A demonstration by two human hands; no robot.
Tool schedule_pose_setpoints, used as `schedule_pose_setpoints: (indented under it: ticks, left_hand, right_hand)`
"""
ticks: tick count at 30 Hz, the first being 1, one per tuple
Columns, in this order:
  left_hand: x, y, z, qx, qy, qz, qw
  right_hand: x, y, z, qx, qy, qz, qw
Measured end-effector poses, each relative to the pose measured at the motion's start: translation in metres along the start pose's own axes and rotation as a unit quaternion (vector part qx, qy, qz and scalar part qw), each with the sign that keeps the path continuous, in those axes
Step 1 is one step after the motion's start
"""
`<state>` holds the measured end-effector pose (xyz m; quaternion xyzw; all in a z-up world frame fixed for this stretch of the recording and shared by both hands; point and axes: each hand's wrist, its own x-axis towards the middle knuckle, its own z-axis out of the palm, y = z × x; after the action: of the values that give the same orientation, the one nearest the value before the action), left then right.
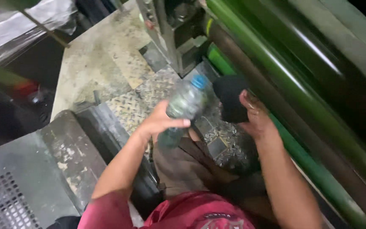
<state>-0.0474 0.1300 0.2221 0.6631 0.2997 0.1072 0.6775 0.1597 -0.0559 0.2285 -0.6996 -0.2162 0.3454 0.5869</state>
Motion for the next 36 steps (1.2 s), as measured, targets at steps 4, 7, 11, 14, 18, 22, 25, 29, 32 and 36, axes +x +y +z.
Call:
schedule_pose_setpoints:
  ticks: [4,7,11,14,18,22,25,29,32,36]
  left_hand:
    - [0.028,-0.026,-0.052,-0.017,0.143,0.092,0.985]
    - [0.073,-0.078,-0.077,-0.002,0.255,0.104,0.961]
    - [0.129,-0.150,-0.097,0.010,0.367,0.083,0.926]
    - [0.136,-0.173,-0.091,0.041,0.431,0.108,0.895]
    - [0.137,-0.192,-0.083,0.057,0.502,0.166,0.847]
    - [0.133,-0.169,-0.067,0.049,0.549,0.219,0.805]
    - [0.128,-0.139,-0.050,0.111,0.598,0.284,0.741]
    - [0.142,-0.093,-0.024,0.228,0.658,0.325,0.640]
    - [0.161,-0.035,-0.004,0.192,0.605,0.363,0.683]
    - [0.307,-0.037,-0.040,0.106,0.613,0.242,0.745]
  right_hand:
    - [0.090,0.177,-0.109,-0.523,-0.103,-0.291,0.794]
    - [0.087,0.222,-0.130,-0.491,-0.094,-0.242,0.832]
    - [0.068,0.267,-0.150,-0.465,-0.117,-0.159,0.863]
    - [0.029,0.212,-0.123,-0.268,-0.027,0.047,0.962]
    - [0.006,0.113,-0.077,0.214,0.164,0.297,0.916]
    - [0.018,0.184,-0.119,0.204,0.155,0.323,0.911]
    - [0.033,0.290,-0.176,0.233,0.195,0.317,0.898]
    - [0.027,0.241,-0.144,-0.178,0.103,0.088,0.975]
    - [0.028,0.189,-0.118,-0.179,0.141,0.185,0.956]
    - [0.029,0.158,-0.111,-0.537,0.060,-0.267,0.798]
